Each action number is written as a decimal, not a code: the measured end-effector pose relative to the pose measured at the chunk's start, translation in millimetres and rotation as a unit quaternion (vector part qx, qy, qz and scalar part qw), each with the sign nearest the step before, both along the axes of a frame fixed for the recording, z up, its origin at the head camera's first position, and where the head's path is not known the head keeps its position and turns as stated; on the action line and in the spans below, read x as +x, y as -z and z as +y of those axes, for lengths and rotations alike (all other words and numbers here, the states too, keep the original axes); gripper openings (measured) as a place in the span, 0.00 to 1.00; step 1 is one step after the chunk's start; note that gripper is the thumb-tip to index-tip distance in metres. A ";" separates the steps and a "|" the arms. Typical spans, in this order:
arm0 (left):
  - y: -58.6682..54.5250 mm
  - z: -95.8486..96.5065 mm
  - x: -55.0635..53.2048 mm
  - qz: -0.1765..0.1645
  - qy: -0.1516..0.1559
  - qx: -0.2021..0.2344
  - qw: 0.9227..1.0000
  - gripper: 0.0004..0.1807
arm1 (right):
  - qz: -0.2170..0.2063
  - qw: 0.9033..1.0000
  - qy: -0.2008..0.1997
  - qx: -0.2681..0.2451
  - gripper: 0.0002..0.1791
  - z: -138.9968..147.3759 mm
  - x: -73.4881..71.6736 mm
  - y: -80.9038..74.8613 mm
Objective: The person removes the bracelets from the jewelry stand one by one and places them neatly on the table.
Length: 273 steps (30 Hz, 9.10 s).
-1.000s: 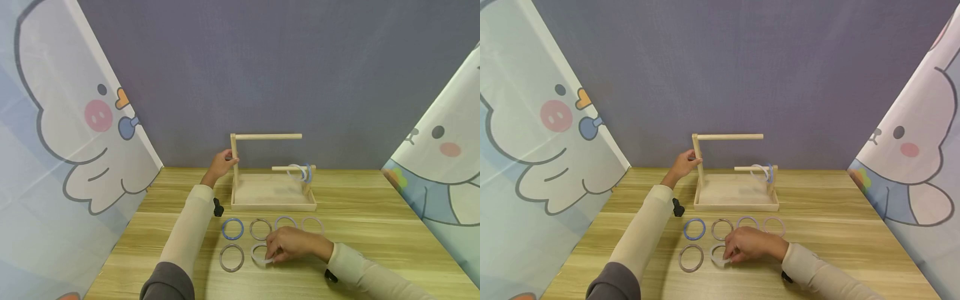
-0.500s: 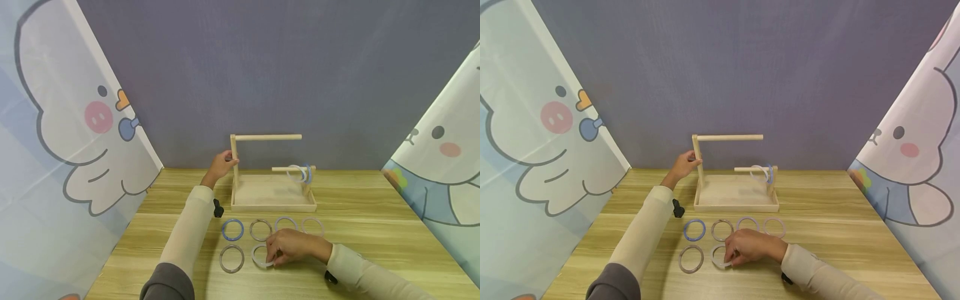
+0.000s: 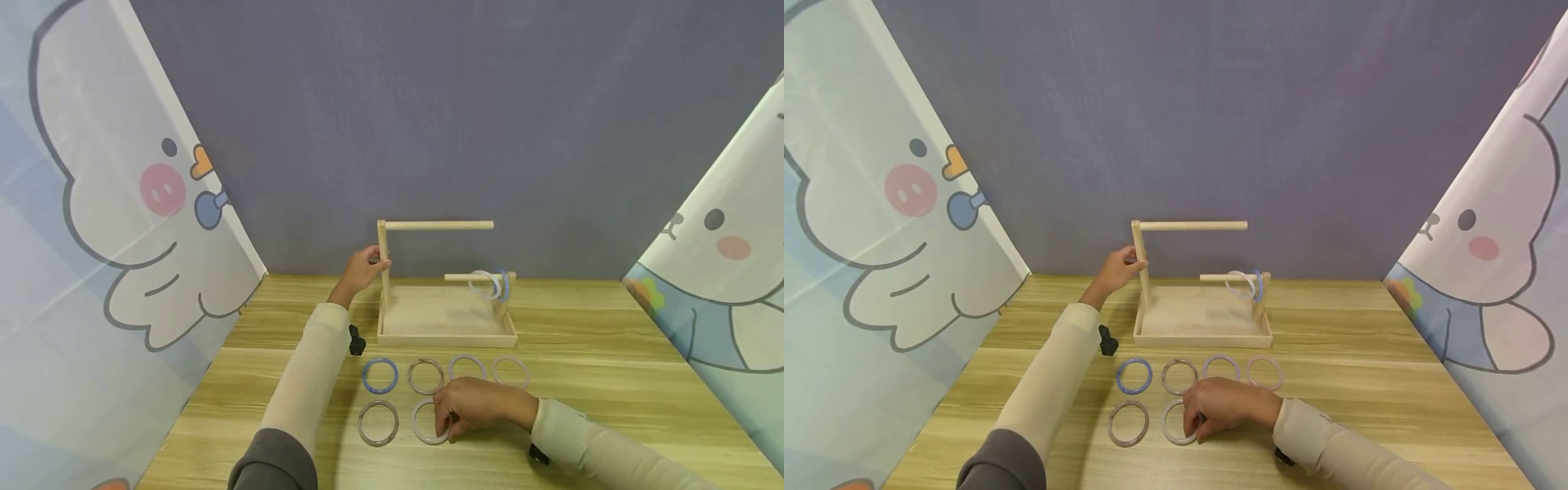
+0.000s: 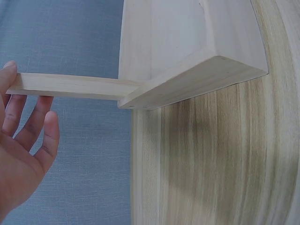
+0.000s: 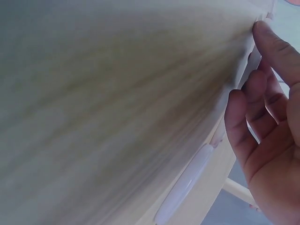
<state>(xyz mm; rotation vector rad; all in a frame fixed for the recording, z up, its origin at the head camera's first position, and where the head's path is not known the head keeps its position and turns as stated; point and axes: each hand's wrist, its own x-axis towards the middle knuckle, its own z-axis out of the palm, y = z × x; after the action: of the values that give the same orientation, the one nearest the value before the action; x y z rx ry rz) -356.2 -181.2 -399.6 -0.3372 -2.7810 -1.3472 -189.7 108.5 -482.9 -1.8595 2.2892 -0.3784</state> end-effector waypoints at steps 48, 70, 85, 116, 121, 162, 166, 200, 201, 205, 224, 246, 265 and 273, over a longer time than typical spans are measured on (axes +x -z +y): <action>2.3 0.5 -2.1 0.004 0.001 0.004 1.000 0.22 | -0.023 0.984 0.107 -0.143 0.05 27.1 -31.0 -44.1; 4.6 1.8 -1.7 0.011 0.001 0.000 1.000 0.22 | 0.009 0.924 0.323 -0.202 0.06 42.6 -42.3 -48.8; 2.9 2.6 -2.5 0.013 -0.002 0.013 1.000 0.21 | 0.062 0.851 0.434 -0.288 0.13 51.9 -56.8 -48.4; 3.6 1.1 -2.2 0.011 0.000 0.012 1.000 0.22 | 0.012 0.797 0.522 -0.304 0.30 61.7 -70.2 -47.8; 4.2 0.7 -2.8 0.012 -0.001 0.011 1.000 0.22 | 0.009 0.795 0.520 -0.312 0.28 59.8 -73.3 -44.9; 7.2 -0.4 -0.8 0.023 0.005 0.018 1.000 0.22 | -0.231 0.767 0.520 -0.298 0.26 42.8 -85.4 -41.9; 7.2 -0.3 0.1 0.023 0.000 0.013 1.000 0.22 | -0.227 0.769 0.515 -0.301 0.26 39.4 -86.4 -41.3; 4.4 2.3 1.4 0.019 0.001 0.022 1.000 0.22 | -0.174 0.742 0.542 -0.353 0.17 42.3 -85.0 -39.3; 4.4 2.6 1.7 0.019 0.001 0.022 1.000 0.22 | -0.173 0.742 0.541 -0.355 0.17 42.5 -84.9 -38.8; 3.8 3.7 2.1 0.023 0.001 0.028 0.999 0.22 | -0.170 0.744 0.538 -0.358 0.17 43.1 -84.8 -38.7; 7.1 1.7 -1.3 0.016 0.005 0.026 1.000 0.23 | -0.172 0.742 0.529 -0.374 0.19 41.6 -84.6 -45.0; 6.0 3.1 0.6 0.015 -0.003 0.015 1.000 0.24 | -0.176 0.739 0.527 -0.381 0.19 41.2 -85.5 -43.9; 6.2 2.6 1.6 0.018 -0.004 0.021 1.000 0.22 | -0.175 0.741 0.524 -0.381 0.17 32.8 -84.6 -45.8; 9.0 1.6 0.3 0.023 -0.003 0.023 0.999 0.21 | -0.174 0.743 0.520 -0.383 0.16 31.0 -84.4 -44.6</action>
<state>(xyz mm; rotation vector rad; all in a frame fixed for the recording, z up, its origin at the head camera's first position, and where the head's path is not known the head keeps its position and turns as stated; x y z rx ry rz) -355.9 -179.6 -408.6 -0.3527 -2.7070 -1.3820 -274.1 139.5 -438.3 -0.2499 2.8099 -1.8249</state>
